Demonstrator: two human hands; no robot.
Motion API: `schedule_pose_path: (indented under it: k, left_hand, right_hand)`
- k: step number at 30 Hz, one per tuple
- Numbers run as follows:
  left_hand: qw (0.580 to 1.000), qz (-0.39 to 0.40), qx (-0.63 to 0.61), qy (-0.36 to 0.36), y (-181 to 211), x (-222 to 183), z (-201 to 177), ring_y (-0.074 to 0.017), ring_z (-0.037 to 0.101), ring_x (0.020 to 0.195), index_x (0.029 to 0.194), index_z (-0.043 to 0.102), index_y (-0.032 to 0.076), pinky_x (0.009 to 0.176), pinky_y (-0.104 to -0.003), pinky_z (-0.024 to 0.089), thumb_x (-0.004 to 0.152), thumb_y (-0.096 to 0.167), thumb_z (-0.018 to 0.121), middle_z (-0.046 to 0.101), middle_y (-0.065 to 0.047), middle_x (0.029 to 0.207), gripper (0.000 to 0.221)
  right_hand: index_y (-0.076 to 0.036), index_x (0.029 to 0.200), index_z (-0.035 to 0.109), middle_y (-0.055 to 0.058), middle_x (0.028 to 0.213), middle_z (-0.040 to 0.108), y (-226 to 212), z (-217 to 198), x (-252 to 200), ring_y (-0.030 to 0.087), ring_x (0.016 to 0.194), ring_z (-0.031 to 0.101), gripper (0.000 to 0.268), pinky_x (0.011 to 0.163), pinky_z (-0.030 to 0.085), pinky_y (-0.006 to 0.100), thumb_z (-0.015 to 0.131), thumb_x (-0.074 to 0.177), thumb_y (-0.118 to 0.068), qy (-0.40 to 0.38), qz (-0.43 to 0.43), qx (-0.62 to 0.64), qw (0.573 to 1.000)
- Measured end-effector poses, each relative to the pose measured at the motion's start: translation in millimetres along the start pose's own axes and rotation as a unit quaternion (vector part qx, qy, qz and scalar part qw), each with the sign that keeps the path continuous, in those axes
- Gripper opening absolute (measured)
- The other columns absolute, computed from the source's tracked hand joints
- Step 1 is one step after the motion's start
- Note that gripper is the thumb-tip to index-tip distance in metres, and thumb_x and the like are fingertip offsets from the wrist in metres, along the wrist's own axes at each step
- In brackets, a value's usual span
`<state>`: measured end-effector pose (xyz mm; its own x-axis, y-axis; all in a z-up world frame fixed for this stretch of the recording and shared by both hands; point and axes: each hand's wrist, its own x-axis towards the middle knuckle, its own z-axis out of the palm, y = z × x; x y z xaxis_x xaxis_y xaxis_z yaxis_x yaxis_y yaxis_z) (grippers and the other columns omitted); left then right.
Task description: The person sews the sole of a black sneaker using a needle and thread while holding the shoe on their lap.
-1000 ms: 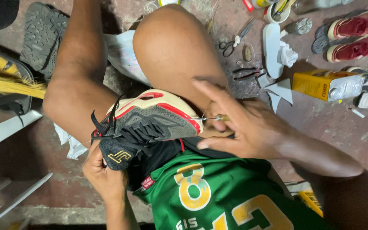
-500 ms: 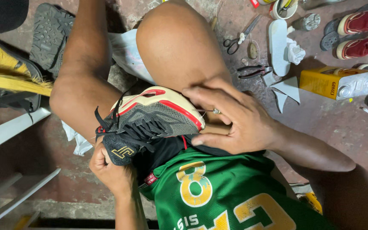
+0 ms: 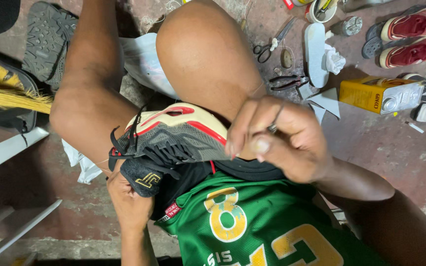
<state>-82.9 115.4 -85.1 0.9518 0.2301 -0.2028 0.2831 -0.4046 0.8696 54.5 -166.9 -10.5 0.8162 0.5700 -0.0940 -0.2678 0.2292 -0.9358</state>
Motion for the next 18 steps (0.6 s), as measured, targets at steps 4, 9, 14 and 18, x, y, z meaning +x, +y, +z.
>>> schedule_pose_path:
  k: [4,9,14,18]
  left_hand:
    - [1.000,0.000,-0.025,0.019,-7.7,-6.1,8.3,-0.0146,0.056,0.070,0.078,0.058,0.000,0.070,-0.029,0.045,0.080,0.004,0.067,0.059,-0.006,0.078,0.009]
    - [0.997,-0.001,-0.064,0.043,-16.3,-18.6,4.3,-0.0115,0.052,0.066,0.080,0.061,-0.001,0.065,-0.026,0.041,0.081,-0.001,0.064,0.054,-0.003,0.073,0.003]
    - [0.994,-0.031,-0.083,0.062,-20.4,-16.3,0.4,-0.0097,0.045,0.066,0.079,0.055,0.000,0.063,-0.024,0.036,0.084,-0.003,0.066,0.049,-0.002,0.074,0.012]
    - [0.998,-0.038,-0.052,0.014,-2.2,-21.1,-20.5,-0.0107,0.051,0.073,0.098,0.069,-0.002,0.065,-0.025,0.041,0.084,-0.003,0.066,0.058,-0.002,0.084,0.014]
  right_hand:
    - [-0.006,0.088,0.057,0.005,0.076,0.060,2.2,19.2,9.4,0.012,0.066,0.057,0.018,0.062,0.045,0.032,0.069,0.100,-0.012,-0.029,0.030,-0.268,0.963]
    - [-0.006,0.088,0.056,0.006,0.068,0.055,5.9,29.9,28.4,0.020,0.055,0.057,0.020,0.052,0.043,0.037,0.072,0.098,-0.015,-0.026,-0.015,-0.456,0.889]
    - [-0.005,0.089,0.055,0.007,0.076,0.056,13.2,28.9,35.5,0.018,0.064,0.059,0.021,0.060,0.046,0.032,0.070,0.101,-0.014,-0.012,-0.001,-0.435,0.900]
    - [-0.004,0.093,0.053,0.003,0.083,0.052,21.8,11.8,33.1,0.015,0.073,0.050,0.020,0.068,0.044,0.027,0.064,0.107,-0.013,-0.006,0.051,-0.281,0.958]
